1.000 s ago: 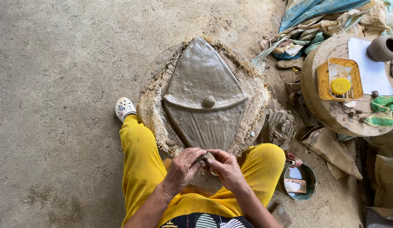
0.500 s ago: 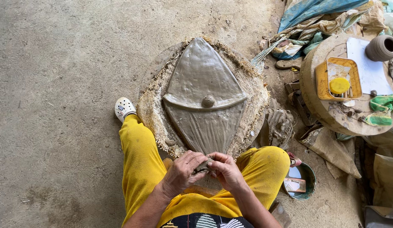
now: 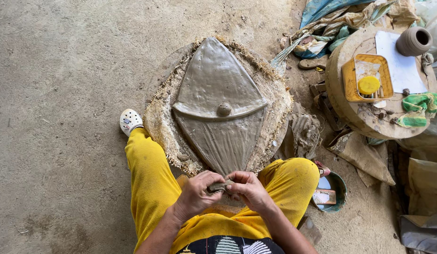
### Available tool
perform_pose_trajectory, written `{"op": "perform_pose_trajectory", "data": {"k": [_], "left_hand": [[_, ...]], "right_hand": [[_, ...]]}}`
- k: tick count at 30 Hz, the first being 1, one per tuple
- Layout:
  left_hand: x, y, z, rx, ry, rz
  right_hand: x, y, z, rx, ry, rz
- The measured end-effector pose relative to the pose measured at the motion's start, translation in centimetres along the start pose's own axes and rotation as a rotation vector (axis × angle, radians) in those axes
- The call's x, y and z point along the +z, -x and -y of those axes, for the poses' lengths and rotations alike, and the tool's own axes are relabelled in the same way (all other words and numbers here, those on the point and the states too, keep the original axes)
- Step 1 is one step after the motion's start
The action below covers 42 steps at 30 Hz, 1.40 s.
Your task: The person shapes a diamond-shaped clay object on a rotating wheel, forming small clay balls by hand and attaching them to the surface before smoothing the edges.
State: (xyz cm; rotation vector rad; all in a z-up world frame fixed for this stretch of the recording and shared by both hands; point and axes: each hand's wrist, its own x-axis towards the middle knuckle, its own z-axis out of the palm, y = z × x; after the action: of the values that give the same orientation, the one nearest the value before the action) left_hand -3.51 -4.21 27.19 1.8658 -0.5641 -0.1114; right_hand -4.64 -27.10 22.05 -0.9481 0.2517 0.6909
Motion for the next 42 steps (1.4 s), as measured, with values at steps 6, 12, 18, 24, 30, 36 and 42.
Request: {"op": "perform_pose_trajectory", "data": {"k": [6,12,18,24,30,36,42], "left_hand": [[0.0,1.3,1.8,-0.441,0.649,0.049],[-1.2,2.4,6.8,-0.347,1.177,-0.261],[-0.5,0.0,4.4,-0.505,1.014,-0.424],[-1.5,-0.6,1.1,-0.756,1.072,-0.428],[0.8,1.9,8.1,-0.401,1.113,-0.45],[2.8,-1.0,4.8,-0.429,1.001,-0.442],[5.4,-3.1,1.3,-0.213,0.933,-0.223]], "right_hand": [[-1.5,1.0,1.7,-0.085,0.167,-0.068],[-7.8,-2.3,9.0,-0.31,0.57,-0.687],[-11.4,-9.6,13.0,-0.341,0.742,-1.057],[-13.4,-11.1,13.0,-0.43,0.573,-0.994],[-15.1,-9.1,12.3,-0.45,0.393,-0.896],[-4.1,-6.0,7.5,-0.803,0.695,-0.669],[8.4,-2.9,1.1,-0.938,1.102,-0.283]]}}
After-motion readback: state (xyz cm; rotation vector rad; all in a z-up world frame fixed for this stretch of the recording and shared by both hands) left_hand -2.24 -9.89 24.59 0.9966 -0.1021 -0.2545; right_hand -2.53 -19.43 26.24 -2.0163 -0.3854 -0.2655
